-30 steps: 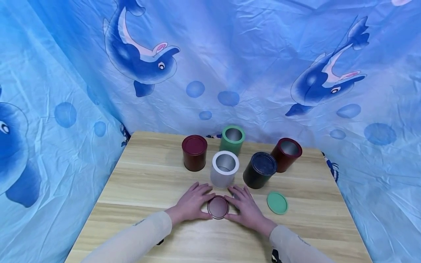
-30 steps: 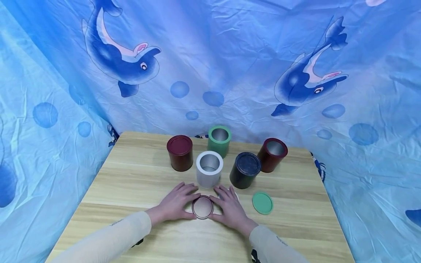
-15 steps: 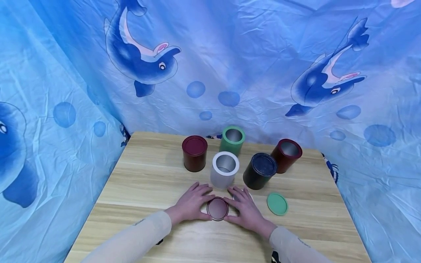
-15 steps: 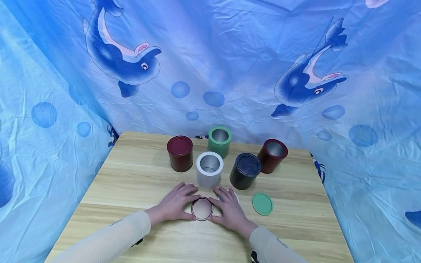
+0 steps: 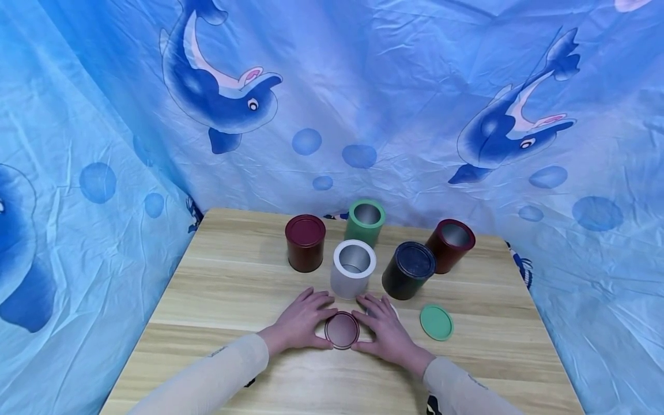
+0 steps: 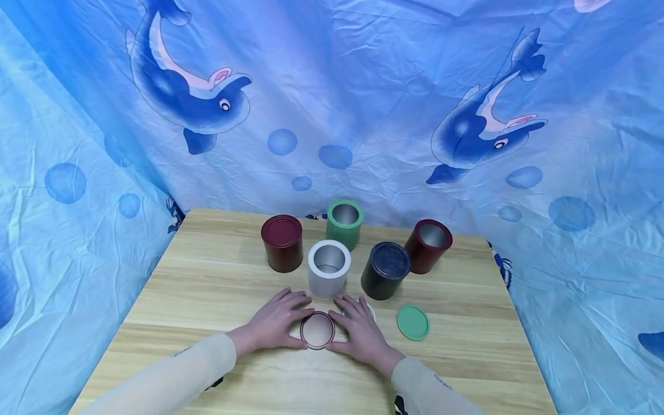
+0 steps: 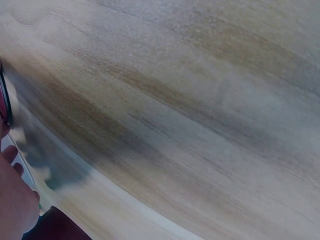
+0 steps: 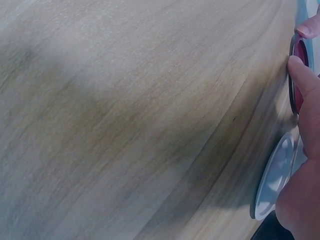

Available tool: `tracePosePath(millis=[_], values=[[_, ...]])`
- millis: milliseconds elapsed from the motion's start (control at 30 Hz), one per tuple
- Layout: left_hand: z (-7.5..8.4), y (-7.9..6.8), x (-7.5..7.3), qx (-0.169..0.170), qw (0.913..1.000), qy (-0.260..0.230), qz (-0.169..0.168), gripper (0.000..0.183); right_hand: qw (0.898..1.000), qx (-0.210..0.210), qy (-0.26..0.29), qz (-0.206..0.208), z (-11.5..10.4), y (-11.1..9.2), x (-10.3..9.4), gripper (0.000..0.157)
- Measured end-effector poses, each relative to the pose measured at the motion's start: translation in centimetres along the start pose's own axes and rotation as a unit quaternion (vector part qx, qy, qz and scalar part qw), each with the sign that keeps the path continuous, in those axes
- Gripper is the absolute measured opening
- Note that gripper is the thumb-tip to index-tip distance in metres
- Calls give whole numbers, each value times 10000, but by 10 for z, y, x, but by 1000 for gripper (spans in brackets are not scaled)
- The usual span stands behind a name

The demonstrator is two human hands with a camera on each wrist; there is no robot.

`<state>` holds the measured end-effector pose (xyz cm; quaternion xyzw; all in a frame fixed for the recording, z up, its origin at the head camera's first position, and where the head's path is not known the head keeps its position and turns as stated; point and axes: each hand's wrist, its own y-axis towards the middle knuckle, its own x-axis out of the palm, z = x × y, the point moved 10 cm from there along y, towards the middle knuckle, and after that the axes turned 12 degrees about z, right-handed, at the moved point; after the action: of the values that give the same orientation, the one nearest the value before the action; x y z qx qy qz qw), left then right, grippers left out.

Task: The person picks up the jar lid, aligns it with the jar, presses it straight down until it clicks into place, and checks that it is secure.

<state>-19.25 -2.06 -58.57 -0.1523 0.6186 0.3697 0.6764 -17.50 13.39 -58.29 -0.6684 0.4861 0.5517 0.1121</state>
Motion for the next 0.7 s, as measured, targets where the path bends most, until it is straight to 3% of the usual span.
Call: tracePosePath(millis=[333,700], values=[[1,0,-1,-8,10000,-15,6,82,9999,-29,84,115,-3,0,-2,71],[9,-3,-6,458,9982,92,378,80,9993,131,335,51,-5,-5,-2,74]])
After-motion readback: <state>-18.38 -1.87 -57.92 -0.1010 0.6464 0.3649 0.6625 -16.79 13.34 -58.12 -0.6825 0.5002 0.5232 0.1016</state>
